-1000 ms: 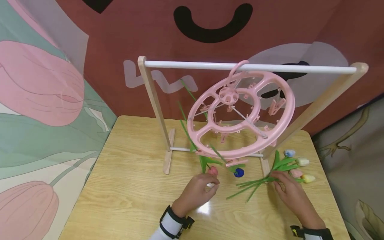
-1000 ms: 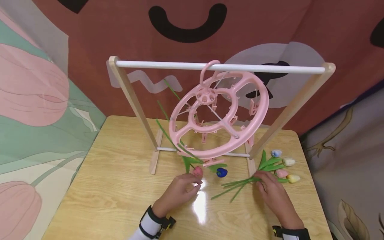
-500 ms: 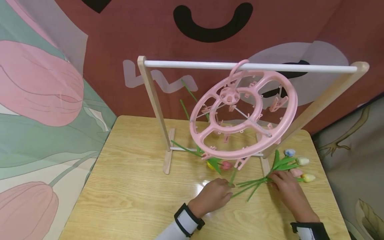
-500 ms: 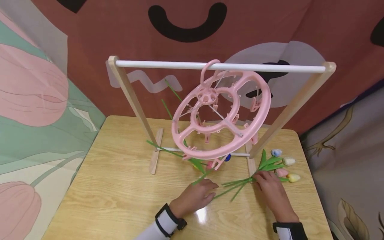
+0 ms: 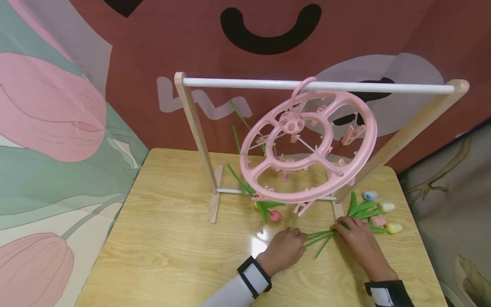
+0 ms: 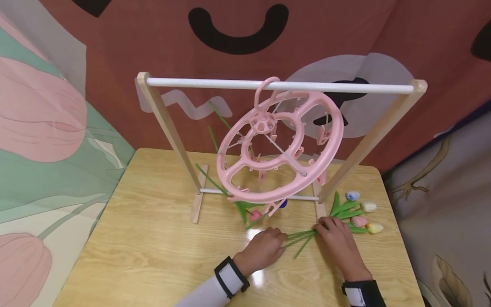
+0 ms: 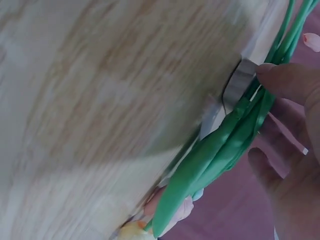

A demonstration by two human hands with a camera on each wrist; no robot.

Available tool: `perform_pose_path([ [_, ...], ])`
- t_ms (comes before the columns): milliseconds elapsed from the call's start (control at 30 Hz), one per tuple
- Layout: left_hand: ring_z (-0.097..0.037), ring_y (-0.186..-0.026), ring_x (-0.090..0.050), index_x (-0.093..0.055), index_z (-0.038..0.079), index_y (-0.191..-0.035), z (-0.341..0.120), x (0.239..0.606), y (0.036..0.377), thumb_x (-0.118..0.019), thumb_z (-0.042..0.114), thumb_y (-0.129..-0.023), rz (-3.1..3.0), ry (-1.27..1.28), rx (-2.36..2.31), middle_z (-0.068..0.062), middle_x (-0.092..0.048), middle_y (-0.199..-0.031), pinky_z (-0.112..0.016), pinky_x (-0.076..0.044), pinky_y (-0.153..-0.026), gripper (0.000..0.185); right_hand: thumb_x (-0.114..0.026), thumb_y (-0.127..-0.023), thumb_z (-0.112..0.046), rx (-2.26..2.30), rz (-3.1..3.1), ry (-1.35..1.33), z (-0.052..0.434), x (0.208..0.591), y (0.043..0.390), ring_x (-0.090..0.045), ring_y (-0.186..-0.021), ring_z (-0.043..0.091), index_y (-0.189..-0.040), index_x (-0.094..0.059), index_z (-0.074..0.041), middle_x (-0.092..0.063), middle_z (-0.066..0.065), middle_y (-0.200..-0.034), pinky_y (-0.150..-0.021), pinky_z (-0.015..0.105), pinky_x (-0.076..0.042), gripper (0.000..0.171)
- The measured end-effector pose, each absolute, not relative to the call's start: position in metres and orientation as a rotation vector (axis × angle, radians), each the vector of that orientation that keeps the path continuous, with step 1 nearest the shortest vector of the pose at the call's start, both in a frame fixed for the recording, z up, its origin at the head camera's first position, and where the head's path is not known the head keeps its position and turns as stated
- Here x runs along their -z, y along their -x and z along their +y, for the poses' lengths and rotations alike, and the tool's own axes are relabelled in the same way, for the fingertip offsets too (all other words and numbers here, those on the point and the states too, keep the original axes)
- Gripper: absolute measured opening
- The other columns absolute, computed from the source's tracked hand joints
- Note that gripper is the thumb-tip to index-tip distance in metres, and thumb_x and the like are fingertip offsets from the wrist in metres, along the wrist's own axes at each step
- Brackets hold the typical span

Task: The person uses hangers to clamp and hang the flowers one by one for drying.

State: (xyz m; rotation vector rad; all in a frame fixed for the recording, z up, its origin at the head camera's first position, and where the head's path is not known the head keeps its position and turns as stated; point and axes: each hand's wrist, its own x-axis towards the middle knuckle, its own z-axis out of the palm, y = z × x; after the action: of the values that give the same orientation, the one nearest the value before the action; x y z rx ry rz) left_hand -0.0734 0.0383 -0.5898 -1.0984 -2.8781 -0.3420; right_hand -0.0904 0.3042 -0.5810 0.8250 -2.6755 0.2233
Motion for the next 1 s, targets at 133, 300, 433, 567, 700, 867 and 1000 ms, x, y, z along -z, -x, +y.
perform_pose_path([
  [133, -0.007, -0.091, -0.065, -0.072, 0.018, -0.114, 0.038, 0.588, 0.071, -0.073, 0.037, -0.095, -2.875, 1.066, 0.333, 0.007, -0.070, -0.101, -0.018, -0.058, -0.074, 0.027, -0.080, -0.072, 0.007, -0.223, -2.712, -0.802, 0.303, 0.583, 0.090, -0.063, -0.100, 0.037, -0.100, -0.075, -0.007, -0.069, 0.015, -0.107, -0.079, 0.056, -0.055, 0.032],
  [300, -0.007, -0.090, -0.065, -0.070, 0.016, -0.116, 0.036, 0.581, 0.069, -0.073, 0.042, -0.094, -2.761, 1.030, 0.189, 0.007, -0.069, -0.100, -0.018, -0.057, -0.084, 0.034, -0.077, -0.072, 0.012, -0.250, -2.735, -0.819, 0.305, 0.583, 0.091, -0.064, -0.100, 0.036, -0.099, -0.076, -0.008, -0.071, 0.012, -0.105, -0.084, 0.054, -0.056, 0.033],
  [433, -0.009, -0.088, -0.066, -0.070, 0.013, -0.122, 0.037, 0.573, 0.067, -0.072, 0.036, -0.093, -2.685, 0.980, 0.147, 0.004, -0.071, -0.102, -0.019, -0.058, -0.076, 0.037, -0.077, -0.073, 0.010, -0.226, -2.739, -0.840, 0.304, 0.581, 0.091, -0.064, -0.102, 0.035, -0.104, -0.078, -0.008, -0.071, 0.012, -0.106, -0.087, 0.055, -0.055, 0.035],
  [567, -0.010, -0.084, -0.067, -0.072, 0.012, -0.122, 0.039, 0.564, 0.066, -0.072, 0.026, -0.091, -2.637, 0.951, 0.136, 0.003, -0.074, -0.100, -0.018, -0.056, -0.064, 0.033, -0.075, -0.071, 0.011, -0.224, -2.691, -0.857, 0.297, 0.575, 0.090, -0.063, -0.101, 0.035, -0.108, -0.079, -0.008, -0.071, 0.012, -0.106, -0.086, 0.055, -0.055, 0.041],
  [700, -0.008, -0.080, -0.067, -0.073, 0.014, -0.119, 0.042, 0.559, 0.066, -0.074, 0.019, -0.089, -2.656, 0.953, 0.110, 0.005, -0.075, -0.097, -0.017, -0.055, -0.062, 0.031, -0.077, -0.069, 0.013, -0.226, -2.652, -0.883, 0.287, 0.565, 0.089, -0.063, -0.099, 0.034, -0.110, -0.079, -0.007, -0.071, 0.012, -0.105, -0.085, 0.054, -0.055, 0.047],
  [867, -0.006, -0.071, -0.062, -0.075, 0.018, -0.103, 0.041, 0.553, 0.066, -0.079, 0.013, -0.084, -2.701, 0.963, 0.095, 0.007, -0.070, -0.085, -0.016, -0.053, -0.057, 0.019, -0.079, -0.069, 0.014, -0.199, -2.655, -0.905, 0.273, 0.551, 0.085, -0.062, -0.099, 0.034, -0.112, -0.079, -0.008, -0.071, 0.011, -0.105, -0.085, 0.053, -0.056, 0.048],
  [1000, -0.006, -0.062, -0.056, -0.074, 0.020, -0.091, 0.038, 0.550, 0.065, -0.080, 0.011, -0.083, -2.734, 0.957, 0.092, 0.008, -0.065, -0.076, -0.017, -0.049, -0.047, 0.014, -0.078, -0.069, 0.013, -0.175, -2.649, -0.921, 0.263, 0.541, 0.081, -0.061, -0.101, 0.034, -0.112, -0.079, -0.009, -0.070, 0.011, -0.107, -0.086, 0.053, -0.054, 0.048],
])
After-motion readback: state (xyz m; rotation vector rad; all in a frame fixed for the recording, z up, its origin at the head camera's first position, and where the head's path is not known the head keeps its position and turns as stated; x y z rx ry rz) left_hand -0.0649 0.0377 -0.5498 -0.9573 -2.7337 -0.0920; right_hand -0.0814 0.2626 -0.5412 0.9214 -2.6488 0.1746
